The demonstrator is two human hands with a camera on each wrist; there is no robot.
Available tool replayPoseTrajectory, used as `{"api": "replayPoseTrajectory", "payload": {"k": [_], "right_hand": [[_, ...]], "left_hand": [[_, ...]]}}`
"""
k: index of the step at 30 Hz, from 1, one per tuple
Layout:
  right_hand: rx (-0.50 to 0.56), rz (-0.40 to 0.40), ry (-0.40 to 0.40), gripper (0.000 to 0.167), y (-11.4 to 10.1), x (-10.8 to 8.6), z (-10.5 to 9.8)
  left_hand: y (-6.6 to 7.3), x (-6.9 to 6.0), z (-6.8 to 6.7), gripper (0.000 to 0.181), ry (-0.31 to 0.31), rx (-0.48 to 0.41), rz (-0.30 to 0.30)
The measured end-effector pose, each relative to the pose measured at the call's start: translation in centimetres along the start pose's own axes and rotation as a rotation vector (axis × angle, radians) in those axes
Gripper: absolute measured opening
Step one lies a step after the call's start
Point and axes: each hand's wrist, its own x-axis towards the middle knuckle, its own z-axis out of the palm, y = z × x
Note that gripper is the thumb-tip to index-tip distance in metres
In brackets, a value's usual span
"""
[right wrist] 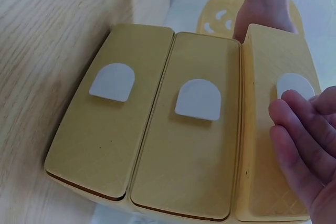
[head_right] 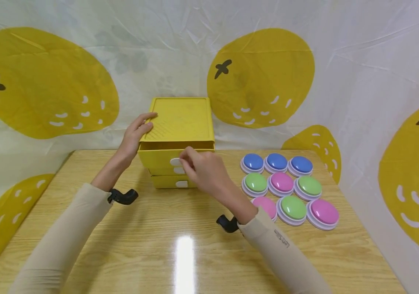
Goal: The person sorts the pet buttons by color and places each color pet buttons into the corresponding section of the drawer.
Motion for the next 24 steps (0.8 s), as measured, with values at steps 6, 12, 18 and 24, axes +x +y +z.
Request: {"api": "replayPoseTrajectory", "payload": {"k": [6,12,18,24], "right_hand": [[-0.038,-0.038,0.001,0.004,-0.8,-0.6,-0.4],[-0.044,-0.062,0.0,0.004,-1.4,-1.0,-0.6],[-0.068,-0.084,0.008,0.005,-1.8,-1.5,-0.9],[-0.093,-0.107,0.016,0.004,-2.2,-1.9,-1.3]], "left_hand": [[-0.2,0.0,0.0,0.049,0.009,-0.004,-0.014],[-0.3,0.2,-0.1,0.049,0.012,0.002,-0.022],[0.0,0.1,-0.1,0.05,0.008,-0.006,-0.03],[2.5,-1.0,0.0,0.049,0.003,-0.018,-0.031]]}}
